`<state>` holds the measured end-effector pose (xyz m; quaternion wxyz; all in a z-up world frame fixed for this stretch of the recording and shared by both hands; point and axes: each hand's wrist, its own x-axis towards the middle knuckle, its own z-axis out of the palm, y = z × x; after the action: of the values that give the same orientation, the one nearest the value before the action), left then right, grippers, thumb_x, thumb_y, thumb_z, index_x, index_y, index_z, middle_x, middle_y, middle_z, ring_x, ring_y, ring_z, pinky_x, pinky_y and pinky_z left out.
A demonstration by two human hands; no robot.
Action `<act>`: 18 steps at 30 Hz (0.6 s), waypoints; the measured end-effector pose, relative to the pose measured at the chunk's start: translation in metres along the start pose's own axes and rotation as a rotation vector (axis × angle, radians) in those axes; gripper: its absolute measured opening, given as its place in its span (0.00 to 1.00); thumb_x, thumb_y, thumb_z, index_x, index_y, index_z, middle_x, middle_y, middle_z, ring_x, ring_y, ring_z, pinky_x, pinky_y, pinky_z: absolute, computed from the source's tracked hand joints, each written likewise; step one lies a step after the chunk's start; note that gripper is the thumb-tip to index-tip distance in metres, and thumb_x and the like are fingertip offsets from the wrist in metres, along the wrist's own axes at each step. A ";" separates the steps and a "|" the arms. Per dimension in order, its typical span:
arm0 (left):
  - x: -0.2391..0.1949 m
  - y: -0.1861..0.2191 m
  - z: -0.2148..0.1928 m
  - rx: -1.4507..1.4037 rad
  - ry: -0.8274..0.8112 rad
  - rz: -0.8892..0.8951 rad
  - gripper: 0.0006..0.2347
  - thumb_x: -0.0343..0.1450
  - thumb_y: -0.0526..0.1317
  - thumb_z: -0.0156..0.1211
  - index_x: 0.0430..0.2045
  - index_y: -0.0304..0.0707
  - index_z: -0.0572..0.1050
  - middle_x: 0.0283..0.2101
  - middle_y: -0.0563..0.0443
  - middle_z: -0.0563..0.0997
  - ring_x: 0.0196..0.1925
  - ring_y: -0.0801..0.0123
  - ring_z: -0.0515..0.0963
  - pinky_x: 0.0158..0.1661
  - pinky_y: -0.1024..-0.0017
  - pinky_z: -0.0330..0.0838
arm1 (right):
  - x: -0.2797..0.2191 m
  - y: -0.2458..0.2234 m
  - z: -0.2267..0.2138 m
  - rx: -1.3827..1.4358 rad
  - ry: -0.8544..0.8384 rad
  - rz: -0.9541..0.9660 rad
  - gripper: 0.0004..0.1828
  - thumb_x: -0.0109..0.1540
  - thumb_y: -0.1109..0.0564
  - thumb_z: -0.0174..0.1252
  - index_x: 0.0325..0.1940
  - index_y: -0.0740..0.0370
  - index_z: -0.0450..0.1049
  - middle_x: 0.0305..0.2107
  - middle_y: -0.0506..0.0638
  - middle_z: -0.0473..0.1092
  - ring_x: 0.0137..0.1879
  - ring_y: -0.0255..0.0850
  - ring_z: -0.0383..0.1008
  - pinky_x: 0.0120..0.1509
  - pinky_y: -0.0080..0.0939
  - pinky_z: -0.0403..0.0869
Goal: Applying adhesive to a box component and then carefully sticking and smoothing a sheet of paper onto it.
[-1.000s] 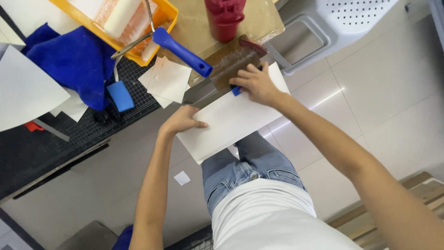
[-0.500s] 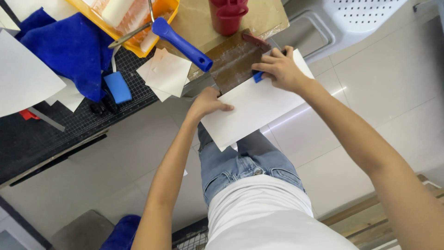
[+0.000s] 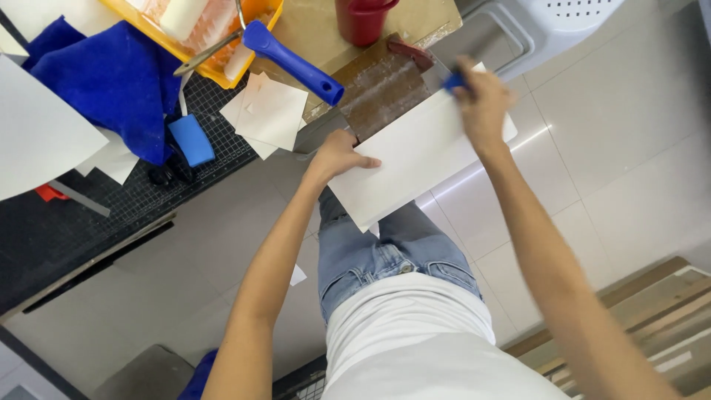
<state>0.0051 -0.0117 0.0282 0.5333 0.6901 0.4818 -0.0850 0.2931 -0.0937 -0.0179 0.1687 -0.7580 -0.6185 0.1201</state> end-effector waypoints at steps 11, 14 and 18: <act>0.016 -0.021 0.006 -0.075 -0.083 0.053 0.26 0.55 0.56 0.75 0.24 0.23 0.78 0.25 0.39 0.77 0.31 0.53 0.83 0.28 0.67 0.75 | -0.036 -0.080 0.015 0.023 0.409 0.325 0.19 0.71 0.52 0.44 0.64 0.45 0.73 0.32 0.47 0.62 0.36 0.40 0.62 0.50 0.49 0.54; 0.011 -0.010 -0.002 -0.064 -0.104 0.065 0.23 0.56 0.52 0.75 0.26 0.24 0.80 0.25 0.40 0.79 0.32 0.54 0.83 0.31 0.66 0.76 | -0.048 -0.086 0.037 -0.336 0.482 0.487 0.27 0.66 0.54 0.60 0.69 0.36 0.66 0.37 0.46 0.65 0.43 0.44 0.70 0.46 0.53 0.62; -0.002 0.015 -0.014 -0.023 -0.117 0.122 0.24 0.54 0.55 0.76 0.29 0.31 0.82 0.29 0.40 0.81 0.39 0.51 0.84 0.36 0.62 0.78 | -0.091 -0.138 0.089 -0.254 0.408 0.224 0.15 0.67 0.49 0.52 0.57 0.31 0.74 0.39 0.43 0.67 0.43 0.41 0.68 0.52 0.57 0.57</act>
<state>0.0094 -0.0012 0.0452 0.5726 0.7058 0.4078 -0.0873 0.1153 -0.1486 -0.0460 0.1791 -0.8454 -0.4941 -0.0957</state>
